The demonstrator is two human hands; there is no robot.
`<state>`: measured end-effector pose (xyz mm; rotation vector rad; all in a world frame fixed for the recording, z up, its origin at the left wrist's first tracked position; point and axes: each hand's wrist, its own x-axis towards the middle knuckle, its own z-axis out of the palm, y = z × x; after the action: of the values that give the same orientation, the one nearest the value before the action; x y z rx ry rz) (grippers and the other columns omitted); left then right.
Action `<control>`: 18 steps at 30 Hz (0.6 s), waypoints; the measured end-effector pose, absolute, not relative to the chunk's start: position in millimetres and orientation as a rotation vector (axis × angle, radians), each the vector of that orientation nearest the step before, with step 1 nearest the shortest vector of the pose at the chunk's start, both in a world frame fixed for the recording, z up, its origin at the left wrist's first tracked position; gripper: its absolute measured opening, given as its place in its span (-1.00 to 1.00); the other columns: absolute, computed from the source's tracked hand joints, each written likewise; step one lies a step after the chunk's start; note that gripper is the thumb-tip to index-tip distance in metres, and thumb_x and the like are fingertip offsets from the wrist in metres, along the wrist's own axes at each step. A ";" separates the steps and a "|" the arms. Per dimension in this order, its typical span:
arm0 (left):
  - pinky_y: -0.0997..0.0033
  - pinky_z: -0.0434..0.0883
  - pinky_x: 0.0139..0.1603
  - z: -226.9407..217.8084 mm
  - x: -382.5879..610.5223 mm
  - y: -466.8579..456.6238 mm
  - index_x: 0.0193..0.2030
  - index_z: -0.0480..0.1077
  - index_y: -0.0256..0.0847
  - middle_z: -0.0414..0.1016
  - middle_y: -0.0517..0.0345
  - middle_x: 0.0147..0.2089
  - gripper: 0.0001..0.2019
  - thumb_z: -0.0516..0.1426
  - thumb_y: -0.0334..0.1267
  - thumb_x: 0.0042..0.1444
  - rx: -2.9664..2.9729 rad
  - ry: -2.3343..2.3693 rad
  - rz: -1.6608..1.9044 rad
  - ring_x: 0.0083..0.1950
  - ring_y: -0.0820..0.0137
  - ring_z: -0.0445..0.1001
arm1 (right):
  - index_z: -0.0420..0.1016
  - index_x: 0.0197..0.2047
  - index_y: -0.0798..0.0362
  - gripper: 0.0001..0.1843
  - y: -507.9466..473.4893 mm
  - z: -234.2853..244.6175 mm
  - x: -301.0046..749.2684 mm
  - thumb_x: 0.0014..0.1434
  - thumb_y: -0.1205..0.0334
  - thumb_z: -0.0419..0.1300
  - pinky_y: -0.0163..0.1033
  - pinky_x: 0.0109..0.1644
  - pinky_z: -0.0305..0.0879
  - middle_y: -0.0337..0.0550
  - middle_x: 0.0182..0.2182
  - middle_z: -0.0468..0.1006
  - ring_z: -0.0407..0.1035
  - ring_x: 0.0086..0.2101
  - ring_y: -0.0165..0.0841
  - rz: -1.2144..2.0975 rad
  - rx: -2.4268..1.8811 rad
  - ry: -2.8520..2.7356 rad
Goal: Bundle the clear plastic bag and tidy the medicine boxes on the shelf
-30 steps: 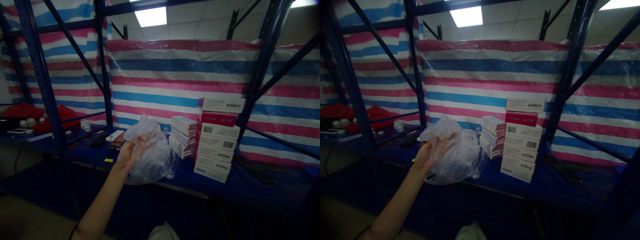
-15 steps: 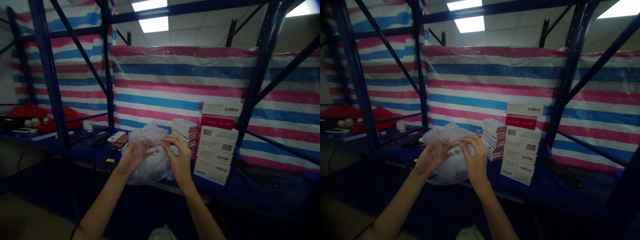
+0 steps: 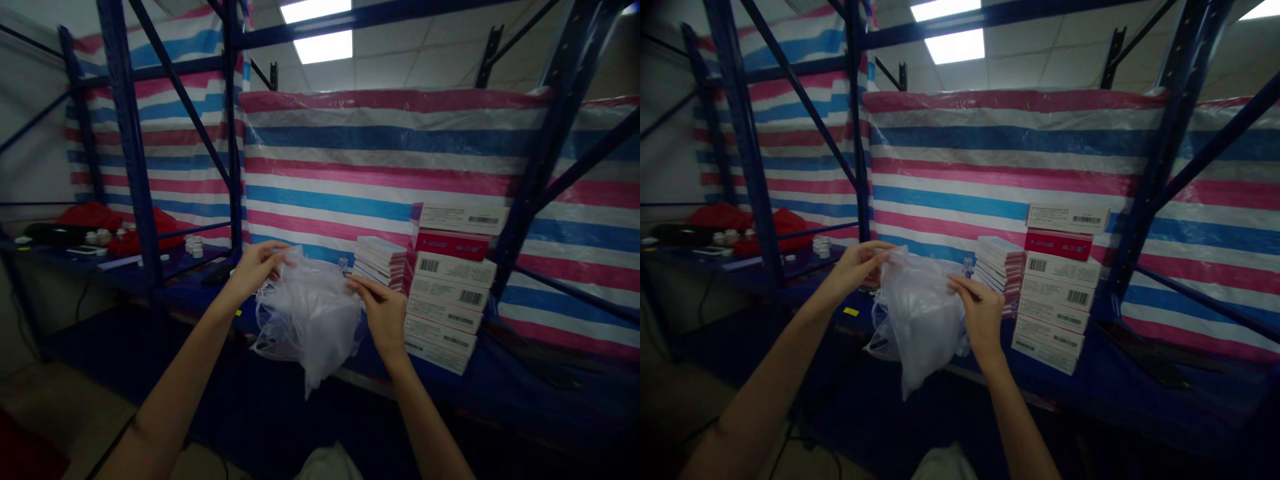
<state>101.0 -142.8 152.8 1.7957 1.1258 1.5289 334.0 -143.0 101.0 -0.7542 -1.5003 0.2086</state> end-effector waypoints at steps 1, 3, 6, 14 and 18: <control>0.56 0.24 -0.68 153.9 89.4 -137.1 -0.15 0.40 -0.29 0.50 0.14 -0.47 -0.65 0.14 -0.11 -0.04 1.755 1.136 1.586 -0.67 0.53 0.34 | 0.56 -0.27 -0.02 -0.82 -139.6 99.9 339.3 0.03 0.18 0.19 -0.23 -0.18 0.36 -0.20 -0.34 0.59 0.46 -0.31 -0.32 0.212 -0.787 -1.453; 0.61 0.17 -0.73 155.2 65.2 -123.0 -0.17 0.40 -0.29 0.46 0.19 -0.52 -0.66 0.16 -0.13 -0.06 1.700 1.129 1.660 -0.72 0.58 0.29 | 0.57 -0.27 -0.01 -0.78 -130.7 98.8 348.4 0.01 0.14 0.20 -0.22 -0.22 0.37 -0.18 -0.36 0.59 0.46 -0.34 -0.30 0.217 -0.855 -1.394; 0.66 0.11 -0.74 153.9 39.6 -98.7 -0.19 0.39 -0.29 0.40 0.26 -0.58 -0.70 0.19 -0.21 -0.08 1.580 1.029 1.626 -0.74 0.64 0.22 | 0.58 -0.33 0.03 -0.77 -109.2 98.3 354.4 -0.05 0.11 0.22 -0.23 -0.25 0.37 -0.16 -0.39 0.59 0.46 -0.36 -0.28 0.264 -0.924 -1.405; 0.34 0.39 -0.29 94.7 88.1 -108.2 0.06 0.19 -0.27 0.47 -0.05 -0.20 -0.41 -0.07 0.16 0.05 1.183 1.037 1.491 -0.28 0.31 0.48 | 0.52 -0.26 0.20 -0.60 -20.0 64.2 341.6 -0.10 0.07 0.16 -0.24 -0.53 0.37 -0.07 -0.42 0.55 0.38 -0.60 -0.36 0.695 -1.027 -1.314; 0.28 0.33 -0.18 50.1 130.2 -132.4 0.21 0.03 -0.07 0.43 0.08 -0.12 -0.19 0.24 -0.03 -0.21 1.725 1.384 1.498 -0.23 0.30 0.43 | 0.49 -0.28 0.15 -0.68 2.5 43.1 337.2 -0.04 0.11 0.11 -0.20 -0.45 0.39 -0.10 -0.46 0.53 0.41 -0.53 -0.33 0.695 -1.096 -1.296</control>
<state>130.2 -132.4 50.1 1.7245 1.3835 1.4979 337.2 2.5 43.1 -1.0960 -1.2958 0.6947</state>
